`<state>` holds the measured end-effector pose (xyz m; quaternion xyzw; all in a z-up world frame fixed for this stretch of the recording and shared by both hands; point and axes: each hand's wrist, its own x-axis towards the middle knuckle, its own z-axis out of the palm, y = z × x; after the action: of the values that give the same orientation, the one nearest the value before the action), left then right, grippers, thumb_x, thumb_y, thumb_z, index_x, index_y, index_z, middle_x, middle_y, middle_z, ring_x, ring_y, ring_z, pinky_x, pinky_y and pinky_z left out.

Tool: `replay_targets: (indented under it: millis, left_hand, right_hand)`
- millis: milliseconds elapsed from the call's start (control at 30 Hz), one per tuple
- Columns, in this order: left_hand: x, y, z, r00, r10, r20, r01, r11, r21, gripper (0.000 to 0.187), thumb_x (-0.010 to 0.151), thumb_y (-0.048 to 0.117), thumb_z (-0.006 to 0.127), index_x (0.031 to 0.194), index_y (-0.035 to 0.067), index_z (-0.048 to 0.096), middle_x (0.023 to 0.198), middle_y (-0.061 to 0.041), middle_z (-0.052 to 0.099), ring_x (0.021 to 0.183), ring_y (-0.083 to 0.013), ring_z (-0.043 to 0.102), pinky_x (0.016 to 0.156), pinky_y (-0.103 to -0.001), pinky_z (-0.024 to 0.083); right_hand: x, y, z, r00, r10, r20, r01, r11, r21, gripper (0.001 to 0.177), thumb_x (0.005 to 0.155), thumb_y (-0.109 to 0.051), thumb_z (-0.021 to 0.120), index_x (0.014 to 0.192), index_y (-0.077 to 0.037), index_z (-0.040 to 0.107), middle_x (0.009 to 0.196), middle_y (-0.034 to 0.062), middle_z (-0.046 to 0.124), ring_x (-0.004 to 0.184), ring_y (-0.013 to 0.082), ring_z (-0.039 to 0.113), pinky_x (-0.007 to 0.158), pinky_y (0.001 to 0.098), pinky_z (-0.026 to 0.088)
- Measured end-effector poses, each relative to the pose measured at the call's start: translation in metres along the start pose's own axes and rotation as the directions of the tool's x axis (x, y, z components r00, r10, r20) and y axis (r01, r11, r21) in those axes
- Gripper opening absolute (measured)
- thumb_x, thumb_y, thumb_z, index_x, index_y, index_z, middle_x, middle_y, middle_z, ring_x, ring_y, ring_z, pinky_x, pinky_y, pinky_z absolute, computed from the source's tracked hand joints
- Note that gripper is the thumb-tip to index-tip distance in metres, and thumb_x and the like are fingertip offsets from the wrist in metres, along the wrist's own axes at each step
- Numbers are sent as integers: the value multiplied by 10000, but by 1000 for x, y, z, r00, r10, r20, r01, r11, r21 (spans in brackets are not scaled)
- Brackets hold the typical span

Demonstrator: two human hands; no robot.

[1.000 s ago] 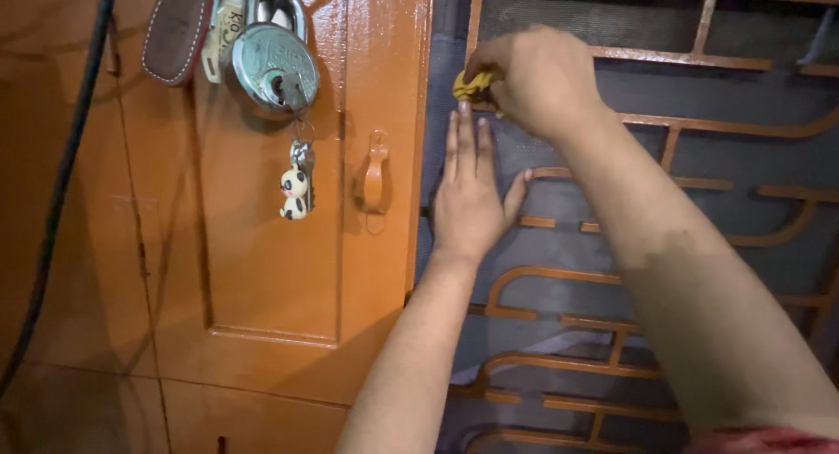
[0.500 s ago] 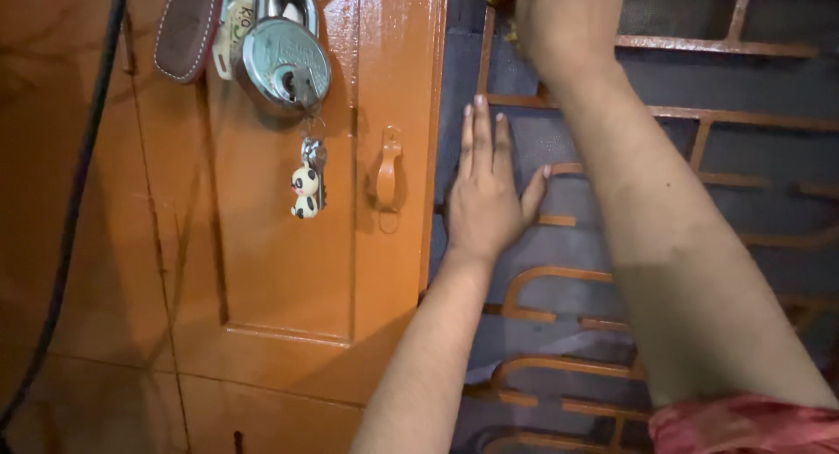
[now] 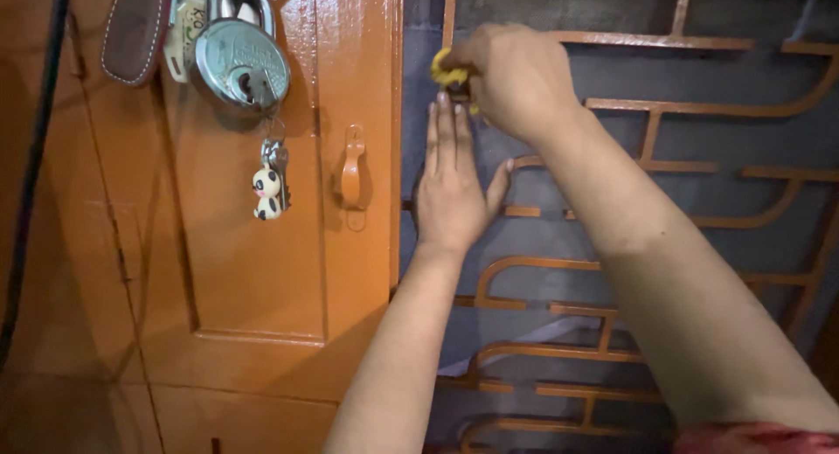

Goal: The person wipes the metal grill of a window using a yellow cloth, periodically dipping the cloth into a blue bucket of water to rinse it.

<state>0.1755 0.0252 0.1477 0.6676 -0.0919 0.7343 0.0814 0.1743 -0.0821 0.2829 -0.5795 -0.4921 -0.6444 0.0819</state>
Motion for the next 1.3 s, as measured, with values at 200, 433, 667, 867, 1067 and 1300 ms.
replay_targets:
  millis: [200, 433, 667, 867, 1067, 1300]
  left_hand:
    - [2, 0, -2, 1000, -8, -7, 8, 1000, -24, 893, 937, 391, 735, 1541, -115, 314, 1662, -291, 247, 1568, -409, 262, 1252, -429, 357]
    - [8, 8, -18, 1000, -17, -13, 15, 995, -96, 902, 870, 329, 750, 1517, -135, 325, 1632, -312, 253, 1539, -444, 255, 1236, -449, 301]
    - [7, 6, -15, 1000, -1, -15, 0, 998, -61, 856, 902, 332, 737, 1494, -153, 353, 1637, -329, 252, 1549, -439, 262, 1244, -442, 303]
    - [7, 7, -17, 1000, 1, -24, -3, 997, -73, 852, 889, 318, 751, 1486, -151, 363, 1631, -333, 262, 1540, -450, 265, 1236, -449, 315]
    - [6, 9, -17, 999, -8, -37, 5, 995, -96, 885, 866, 325, 754, 1504, -138, 353, 1620, -331, 281, 1534, -459, 274, 1233, -453, 330]
    - [14, 12, -15, 985, -156, -72, 137, 965, -226, 592, 1000, 241, 668, 1473, -68, 489, 1634, -277, 349, 1494, -445, 371, 1228, -482, 345]
  right_hand:
    - [6, -2, -10, 993, 26, 114, -29, 999, 25, 301, 786, -61, 729, 1051, -171, 820, 1005, 89, 764, 909, 309, 703, 727, 452, 557]
    - [19, -10, -16, 999, 45, 7, -46, 997, 55, 229, 755, -87, 753, 946, -198, 815, 1026, 27, 776, 975, 269, 707, 827, 407, 568]
    - [42, 6, -21, 953, 303, -22, -302, 953, 14, 328, 835, -69, 644, 1069, -213, 822, 1065, 78, 751, 991, 312, 684, 822, 447, 542]
    - [31, -6, -6, 962, 240, -131, -240, 971, 16, 337, 848, -64, 636, 1118, -180, 801, 1091, 77, 751, 994, 323, 681, 825, 459, 540]
    - [6, -21, -11, 991, 130, -21, -130, 991, -3, 311, 831, -99, 667, 1098, -182, 803, 1045, 93, 747, 962, 331, 692, 802, 446, 554]
    - [12, -17, -37, 860, 384, 336, -399, 916, -23, 304, 920, -202, 649, 1173, -313, 777, 1097, 61, 751, 877, 299, 741, 779, 434, 580]
